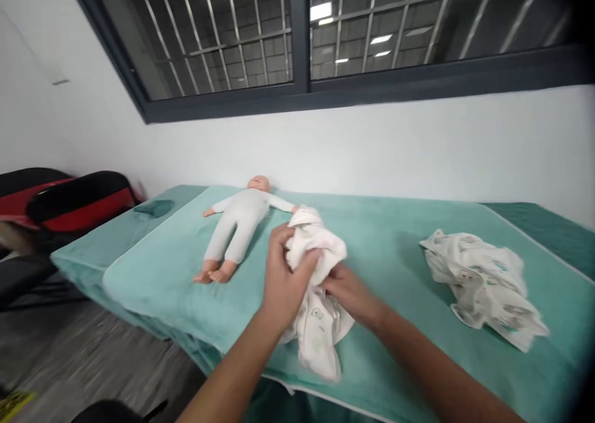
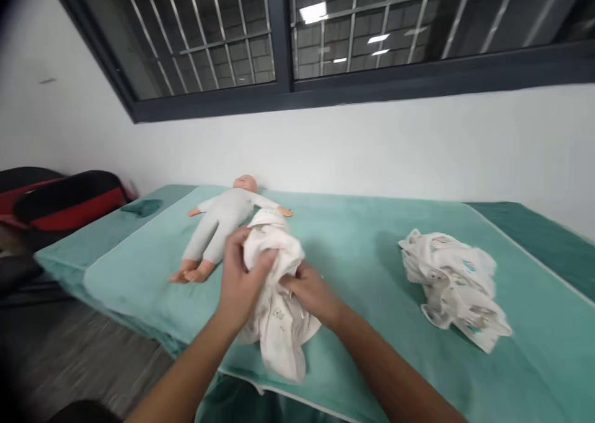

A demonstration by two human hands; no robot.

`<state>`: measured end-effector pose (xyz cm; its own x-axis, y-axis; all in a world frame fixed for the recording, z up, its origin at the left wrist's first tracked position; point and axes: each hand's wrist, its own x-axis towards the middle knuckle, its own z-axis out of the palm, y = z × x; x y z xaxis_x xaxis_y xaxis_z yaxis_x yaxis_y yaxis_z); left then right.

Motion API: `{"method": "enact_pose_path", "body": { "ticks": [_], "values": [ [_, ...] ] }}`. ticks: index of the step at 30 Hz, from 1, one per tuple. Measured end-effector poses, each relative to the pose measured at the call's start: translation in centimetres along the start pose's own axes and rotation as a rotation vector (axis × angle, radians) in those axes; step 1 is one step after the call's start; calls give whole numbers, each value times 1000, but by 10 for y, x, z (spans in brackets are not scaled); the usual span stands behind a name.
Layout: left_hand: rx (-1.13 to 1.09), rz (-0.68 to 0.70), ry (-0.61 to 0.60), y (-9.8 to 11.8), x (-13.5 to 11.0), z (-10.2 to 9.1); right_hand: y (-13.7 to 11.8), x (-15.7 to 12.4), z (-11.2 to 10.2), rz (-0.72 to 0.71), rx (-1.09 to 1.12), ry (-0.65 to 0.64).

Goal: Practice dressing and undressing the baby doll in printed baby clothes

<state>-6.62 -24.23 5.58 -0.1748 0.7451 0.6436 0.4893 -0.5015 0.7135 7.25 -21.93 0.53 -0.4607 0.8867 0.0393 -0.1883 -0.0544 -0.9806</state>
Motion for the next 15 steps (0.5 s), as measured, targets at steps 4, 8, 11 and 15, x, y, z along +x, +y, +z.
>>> {"method": "enact_pose_path", "body": {
  "ticks": [4,8,11,15],
  "values": [
    [291,70,-269,-32,-51,-43,7,12,53,-86,402,21],
    [366,-196,18,-62,-107,-79,16,10,95,-41,367,-282],
    [393,-444,264,-88,-150,-91,32,-5,99,-9,57,-455],
    [473,-672,441,-120,-192,-123,60,-38,46,103,-117,-322]
  ]
}}
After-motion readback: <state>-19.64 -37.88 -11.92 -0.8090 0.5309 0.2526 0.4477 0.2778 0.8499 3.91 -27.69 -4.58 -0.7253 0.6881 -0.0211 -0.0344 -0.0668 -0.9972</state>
